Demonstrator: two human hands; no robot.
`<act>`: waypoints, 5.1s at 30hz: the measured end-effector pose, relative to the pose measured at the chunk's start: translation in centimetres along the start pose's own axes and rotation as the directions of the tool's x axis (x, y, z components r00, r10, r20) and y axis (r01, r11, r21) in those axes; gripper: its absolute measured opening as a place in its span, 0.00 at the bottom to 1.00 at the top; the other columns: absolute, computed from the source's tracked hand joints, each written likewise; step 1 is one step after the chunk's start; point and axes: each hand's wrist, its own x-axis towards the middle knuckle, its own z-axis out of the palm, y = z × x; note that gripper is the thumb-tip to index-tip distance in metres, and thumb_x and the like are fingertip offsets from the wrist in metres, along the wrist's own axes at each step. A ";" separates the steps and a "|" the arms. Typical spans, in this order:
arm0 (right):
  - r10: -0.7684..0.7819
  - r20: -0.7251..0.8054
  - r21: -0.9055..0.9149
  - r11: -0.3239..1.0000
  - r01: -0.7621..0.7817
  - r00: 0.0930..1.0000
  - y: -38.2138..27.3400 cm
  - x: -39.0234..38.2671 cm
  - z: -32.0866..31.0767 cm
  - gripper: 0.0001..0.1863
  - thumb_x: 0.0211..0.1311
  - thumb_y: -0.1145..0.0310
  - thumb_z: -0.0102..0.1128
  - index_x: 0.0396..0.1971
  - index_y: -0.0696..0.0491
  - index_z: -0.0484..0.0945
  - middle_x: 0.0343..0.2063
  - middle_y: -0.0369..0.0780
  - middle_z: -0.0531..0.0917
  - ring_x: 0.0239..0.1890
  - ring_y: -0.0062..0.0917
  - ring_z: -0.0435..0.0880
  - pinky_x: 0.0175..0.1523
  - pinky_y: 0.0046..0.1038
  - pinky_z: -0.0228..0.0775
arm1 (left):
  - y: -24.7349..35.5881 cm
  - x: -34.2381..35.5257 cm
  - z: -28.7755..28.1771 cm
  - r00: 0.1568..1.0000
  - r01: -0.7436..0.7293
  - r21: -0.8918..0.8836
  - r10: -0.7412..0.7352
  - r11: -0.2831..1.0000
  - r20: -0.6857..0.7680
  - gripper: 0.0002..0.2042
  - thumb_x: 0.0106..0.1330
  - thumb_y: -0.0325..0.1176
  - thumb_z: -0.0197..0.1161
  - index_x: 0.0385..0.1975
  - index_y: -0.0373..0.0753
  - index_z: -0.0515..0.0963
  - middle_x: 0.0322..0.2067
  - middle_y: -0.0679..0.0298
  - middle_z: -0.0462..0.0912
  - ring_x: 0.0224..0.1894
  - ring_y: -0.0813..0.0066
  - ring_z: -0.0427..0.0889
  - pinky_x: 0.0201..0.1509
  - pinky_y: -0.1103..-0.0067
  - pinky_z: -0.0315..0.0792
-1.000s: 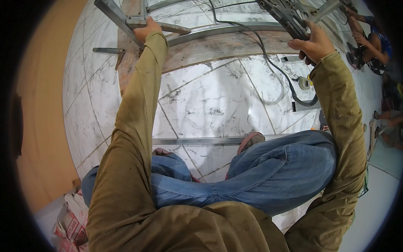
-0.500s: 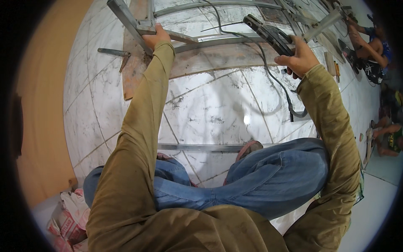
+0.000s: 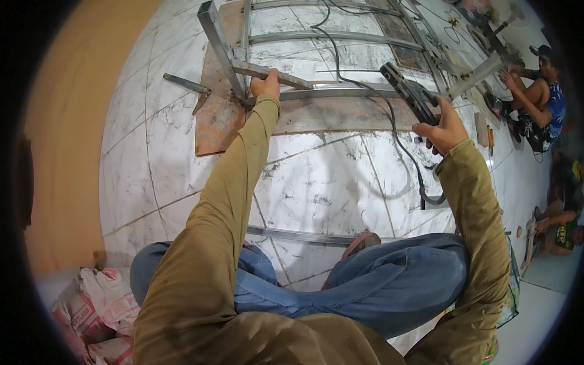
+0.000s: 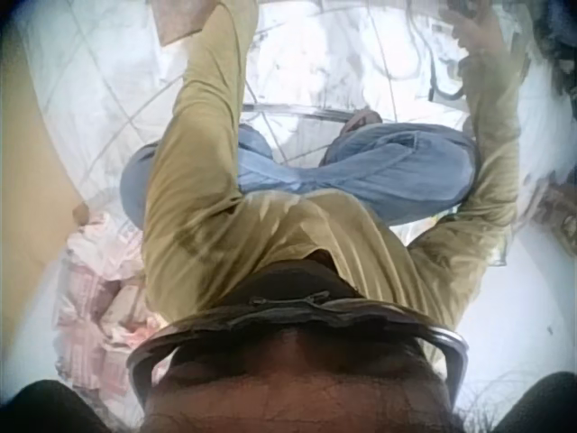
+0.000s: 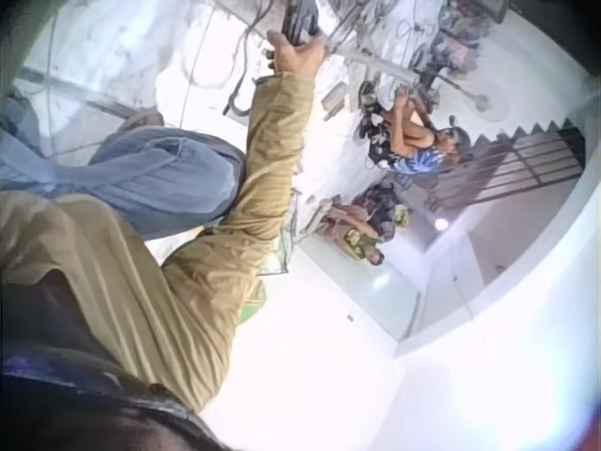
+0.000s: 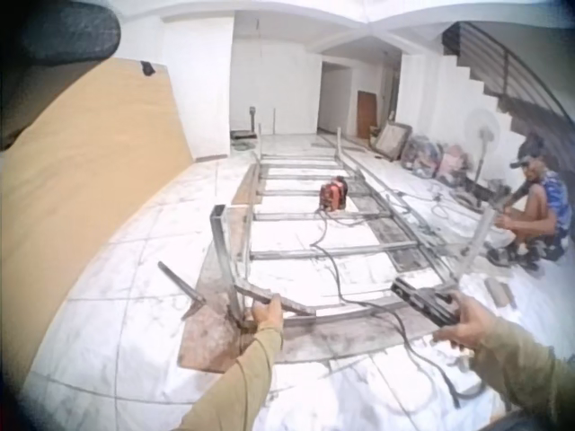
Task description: The person positions metal beams and uses a welding tool to join them together while other people assist and observe.
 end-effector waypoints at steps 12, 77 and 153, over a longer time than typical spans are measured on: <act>0.030 -0.084 -0.086 0.996 -0.038 0.996 -1.9 -0.5 -0.1 0.49 0.46 0.73 0.73 0.69 0.64 0.55 0.22 0.43 0.81 0.13 0.23 0.77 0.15 0.27 0.63 | -3.5 -0.7 1.2 0.973 -0.160 -0.071 0.170 0.985 0.159 0.26 0.55 0.45 0.74 0.42 0.26 0.80 0.40 0.50 0.87 0.44 0.58 0.86 0.51 0.69 0.76; -0.025 -0.111 0.001 1.000 0.026 0.994 9.3 -9.1 7.2 0.27 0.65 0.70 0.68 0.57 0.69 0.70 0.43 0.45 0.84 0.42 0.21 0.81 0.50 0.23 0.73 | -4.1 2.4 -2.2 0.824 -0.074 -0.045 0.086 0.996 0.561 0.27 0.65 0.48 0.71 0.46 0.26 0.74 0.41 0.53 0.82 0.39 0.64 0.85 0.45 0.69 0.83; -0.402 0.107 -0.248 0.875 0.416 0.909 4.8 25.7 28.7 0.30 0.49 0.63 0.75 0.51 0.58 0.75 0.40 0.55 0.85 0.45 0.52 0.84 0.50 0.44 0.76 | -4.8 2.3 -2.0 0.834 -0.257 -0.009 0.226 0.966 0.503 0.22 0.65 0.43 0.73 0.46 0.31 0.77 0.39 0.59 0.84 0.42 0.72 0.81 0.47 0.74 0.77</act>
